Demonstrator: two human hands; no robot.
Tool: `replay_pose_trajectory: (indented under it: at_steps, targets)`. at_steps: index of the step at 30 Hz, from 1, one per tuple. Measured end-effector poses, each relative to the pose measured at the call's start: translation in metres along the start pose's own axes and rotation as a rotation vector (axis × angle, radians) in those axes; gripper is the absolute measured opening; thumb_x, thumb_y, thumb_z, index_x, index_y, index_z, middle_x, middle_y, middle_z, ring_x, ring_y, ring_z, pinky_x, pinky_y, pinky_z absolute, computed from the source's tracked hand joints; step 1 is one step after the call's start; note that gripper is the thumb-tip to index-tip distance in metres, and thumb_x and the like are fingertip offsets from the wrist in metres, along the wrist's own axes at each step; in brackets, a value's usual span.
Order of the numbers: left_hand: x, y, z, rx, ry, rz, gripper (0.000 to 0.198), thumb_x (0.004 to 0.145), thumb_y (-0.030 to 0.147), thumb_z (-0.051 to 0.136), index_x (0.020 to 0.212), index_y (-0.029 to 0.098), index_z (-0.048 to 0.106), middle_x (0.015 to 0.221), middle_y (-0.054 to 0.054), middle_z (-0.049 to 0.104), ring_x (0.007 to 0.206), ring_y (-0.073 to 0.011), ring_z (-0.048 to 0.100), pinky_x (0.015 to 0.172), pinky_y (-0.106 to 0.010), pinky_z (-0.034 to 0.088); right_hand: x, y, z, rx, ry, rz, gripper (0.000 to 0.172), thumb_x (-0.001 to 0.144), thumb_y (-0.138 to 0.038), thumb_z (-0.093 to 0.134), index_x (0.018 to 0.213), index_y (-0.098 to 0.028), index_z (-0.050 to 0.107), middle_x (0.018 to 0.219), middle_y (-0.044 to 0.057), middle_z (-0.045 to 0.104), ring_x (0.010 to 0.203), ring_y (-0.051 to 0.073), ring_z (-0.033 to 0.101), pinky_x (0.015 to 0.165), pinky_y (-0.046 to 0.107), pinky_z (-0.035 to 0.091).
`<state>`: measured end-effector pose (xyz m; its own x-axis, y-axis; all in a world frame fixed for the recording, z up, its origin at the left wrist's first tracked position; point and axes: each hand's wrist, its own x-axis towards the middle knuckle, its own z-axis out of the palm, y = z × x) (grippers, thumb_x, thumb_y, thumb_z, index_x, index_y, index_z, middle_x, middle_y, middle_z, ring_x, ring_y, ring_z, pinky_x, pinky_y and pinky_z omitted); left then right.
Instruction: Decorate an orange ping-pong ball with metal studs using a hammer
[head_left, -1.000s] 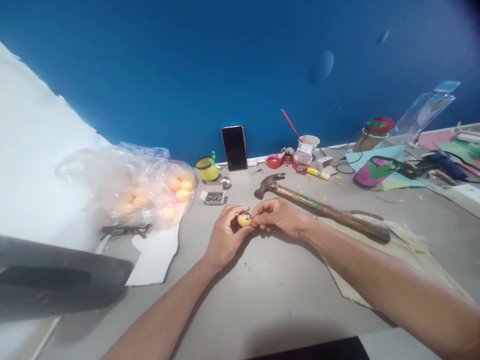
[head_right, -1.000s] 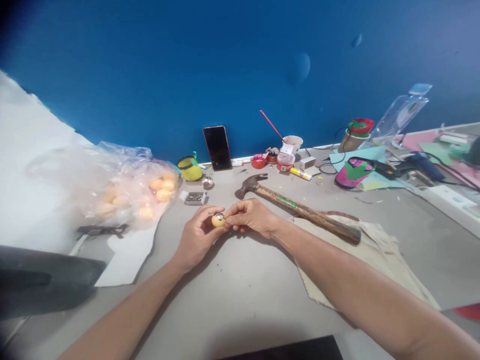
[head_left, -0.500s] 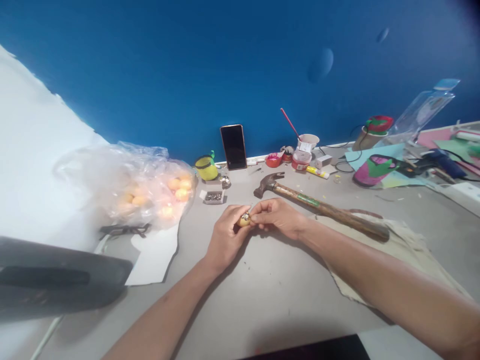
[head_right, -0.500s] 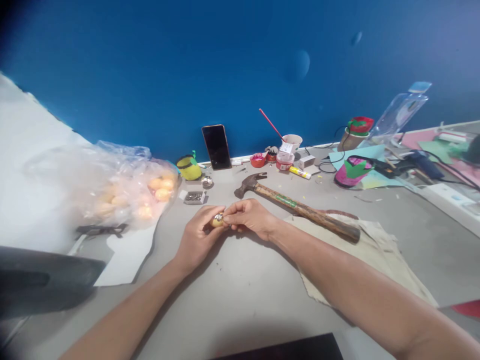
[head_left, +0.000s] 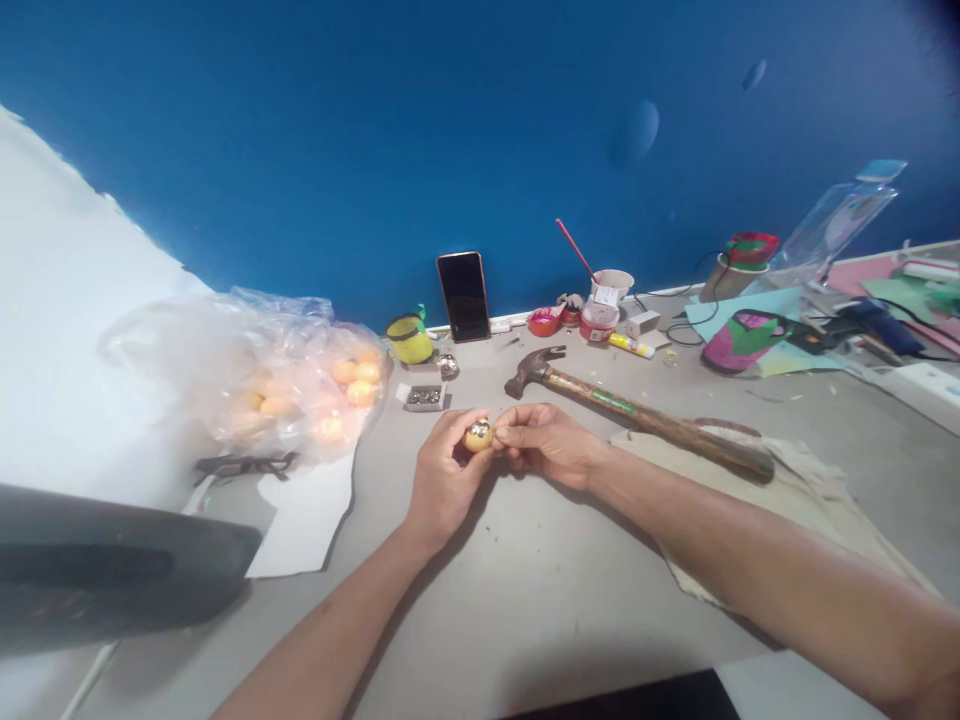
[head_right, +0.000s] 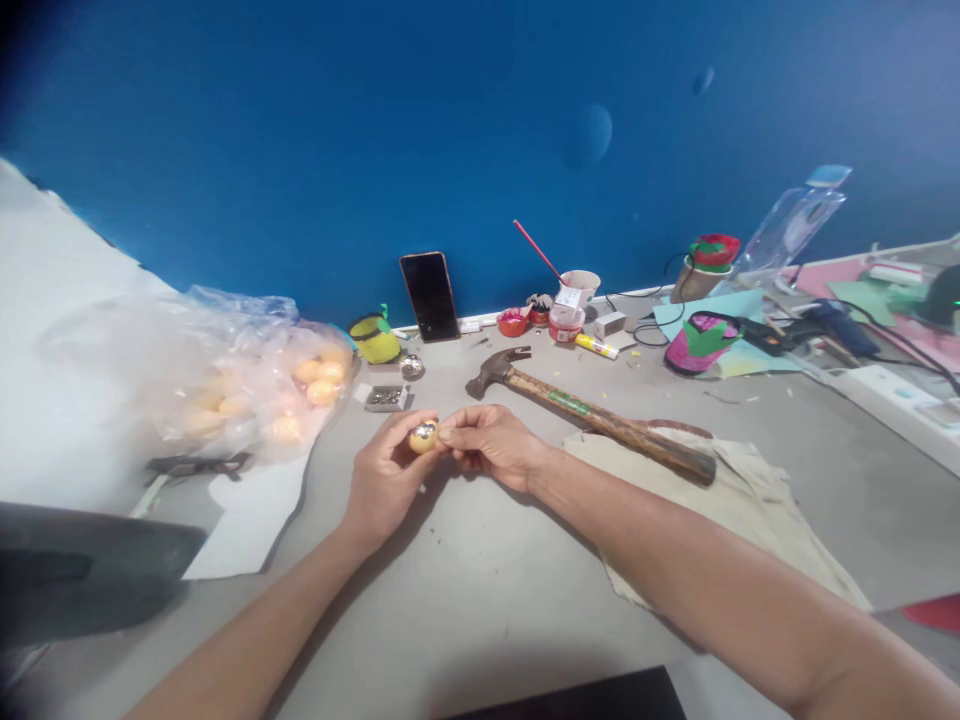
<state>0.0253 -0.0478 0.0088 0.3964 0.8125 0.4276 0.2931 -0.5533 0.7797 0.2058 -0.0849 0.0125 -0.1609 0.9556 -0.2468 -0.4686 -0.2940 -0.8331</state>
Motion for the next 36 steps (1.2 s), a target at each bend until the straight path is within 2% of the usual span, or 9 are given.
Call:
replay_pose_trajectory:
  at_steps: [7, 17, 21, 27, 33, 36]
  targets:
    - [0.001, 0.005, 0.0, -0.051, -0.034, -0.032, 0.027, 0.089, 0.038, 0.072, 0.112, 0.023, 0.073, 0.11, -0.006, 0.072, 0.098, -0.0206, 0.068, 0.089, -0.033, 0.056, -0.002, -0.001, 0.003, -0.049, 0.05, -0.014, 0.042, 0.055, -0.043, 0.098, 0.072, -0.016, 0.072, 0.068, 0.001, 0.068, 0.055, 0.008, 0.051, 0.05, 0.021, 0.041]
    - [0.0, 0.002, -0.001, 0.045, -0.025, 0.027, 0.023, 0.09, 0.029, 0.069, 0.112, 0.022, 0.071, 0.111, -0.007, 0.072, 0.101, -0.0216, 0.068, 0.091, -0.034, 0.056, -0.003, 0.001, 0.007, -0.12, 0.052, -0.086, 0.043, 0.058, -0.048, 0.095, 0.071, -0.016, 0.069, 0.071, 0.002, 0.068, 0.056, 0.008, 0.05, 0.052, 0.022, 0.038]
    - [0.0, 0.004, -0.002, 0.035, -0.05, 0.025, 0.024, 0.091, 0.032, 0.069, 0.112, 0.021, 0.071, 0.11, -0.007, 0.072, 0.099, -0.0214, 0.068, 0.09, -0.034, 0.056, -0.003, -0.001, 0.008, -0.193, 0.074, -0.117, 0.032, 0.063, -0.039, 0.09, 0.071, -0.017, 0.068, 0.07, 0.002, 0.068, 0.057, 0.009, 0.051, 0.054, 0.023, 0.038]
    - [0.0, 0.005, -0.003, 0.044, -0.068, 0.031, 0.023, 0.091, 0.034, 0.071, 0.111, 0.021, 0.071, 0.109, -0.008, 0.071, 0.099, -0.022, 0.067, 0.087, -0.033, 0.056, -0.008, -0.005, 0.014, -0.465, 0.169, -0.273, 0.007, 0.069, -0.024, 0.073, 0.07, -0.018, 0.07, 0.071, 0.001, 0.069, 0.068, 0.015, 0.058, 0.065, 0.027, 0.045]
    - [0.0, 0.004, -0.002, 0.138, -0.027, 0.105, 0.018, 0.092, 0.029, 0.067, 0.108, 0.022, 0.07, 0.107, -0.008, 0.071, 0.097, -0.0222, 0.067, 0.086, -0.034, 0.056, -0.013, -0.007, 0.021, -0.629, 0.277, -0.35, 0.006, 0.073, -0.023, 0.068, 0.068, -0.02, 0.068, 0.069, -0.001, 0.067, 0.068, 0.014, 0.056, 0.064, 0.028, 0.043]
    - [-0.001, 0.006, 0.0, 0.091, -0.023, 0.073, 0.018, 0.091, 0.03, 0.069, 0.106, 0.021, 0.071, 0.106, -0.007, 0.071, 0.096, -0.0212, 0.067, 0.083, -0.032, 0.057, -0.013, -0.008, 0.02, -0.575, 0.237, -0.314, 0.008, 0.073, -0.025, 0.071, 0.07, -0.02, 0.067, 0.068, -0.001, 0.066, 0.065, 0.013, 0.055, 0.06, 0.026, 0.043]
